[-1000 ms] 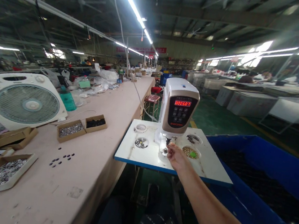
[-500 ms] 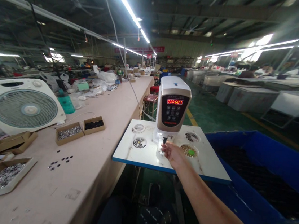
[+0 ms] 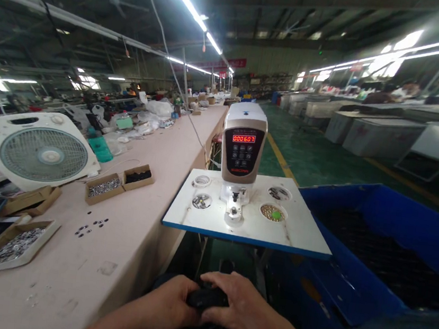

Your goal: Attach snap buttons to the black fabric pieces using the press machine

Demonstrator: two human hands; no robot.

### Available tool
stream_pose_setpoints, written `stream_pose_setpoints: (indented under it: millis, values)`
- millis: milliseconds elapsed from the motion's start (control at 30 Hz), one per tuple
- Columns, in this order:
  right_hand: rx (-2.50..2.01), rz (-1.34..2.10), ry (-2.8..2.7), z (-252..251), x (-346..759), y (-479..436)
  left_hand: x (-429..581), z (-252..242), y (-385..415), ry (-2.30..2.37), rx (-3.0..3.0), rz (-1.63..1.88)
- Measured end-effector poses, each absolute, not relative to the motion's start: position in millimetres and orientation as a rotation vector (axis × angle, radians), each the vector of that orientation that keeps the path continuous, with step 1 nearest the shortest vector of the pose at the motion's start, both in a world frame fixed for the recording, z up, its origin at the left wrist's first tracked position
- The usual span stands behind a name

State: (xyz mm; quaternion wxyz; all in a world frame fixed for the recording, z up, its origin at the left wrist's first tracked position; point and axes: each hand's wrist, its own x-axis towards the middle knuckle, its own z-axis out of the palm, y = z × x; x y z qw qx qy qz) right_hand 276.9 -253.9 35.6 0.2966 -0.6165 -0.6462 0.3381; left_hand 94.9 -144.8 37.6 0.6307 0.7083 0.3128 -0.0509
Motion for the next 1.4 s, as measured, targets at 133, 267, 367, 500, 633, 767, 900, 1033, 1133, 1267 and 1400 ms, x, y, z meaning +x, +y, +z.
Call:
stream_pose_setpoints:
  millis: [133,267,367,500,633,767,900,1033,1133,1267,1400]
  values:
    - [-1.697,1.056,-1.497,28.6,297.7,-256.1,118.8,42.6,-132.5,0.593,1.773,-0.195]
    - [-1.664,1.107,-1.459,24.2,311.3,-253.5,138.9,42.9,-119.3,0.614,1.786,-0.271]
    - [-1.664,1.110,-1.477,26.9,322.7,-245.6,152.7,45.0,-108.7,0.593,1.734,-0.313]
    - [-1.696,1.145,-1.456,30.0,340.6,-234.9,168.9,50.3,-99.1,0.552,1.644,-0.339]
    - [-1.664,1.284,-1.419,24.7,355.1,-229.8,180.0,49.7,-93.2,0.533,1.555,-0.350]
    - [-1.684,1.278,-1.462,18.0,365.0,-225.4,186.1,39.6,-82.2,0.532,1.606,-0.325]
    - [-1.706,1.088,-1.468,16.8,371.4,-218.7,193.6,30.9,-70.7,0.512,1.658,-0.226]
    - [-1.695,1.037,-1.368,18.7,374.2,-213.2,205.2,30.5,-67.0,0.501,1.469,-0.160]
    - [-1.691,0.994,-1.266,20.3,376.4,-208.7,214.6,30.2,-65.4,0.496,1.322,-0.116]
    - [-1.716,0.920,-1.224,20.3,385.0,-195.4,228.2,26.9,-57.3,0.538,1.300,-0.047]
    - [-1.854,0.757,-1.241,18.8,401.4,-172.4,247.7,25.3,-42.1,0.608,1.342,0.000]
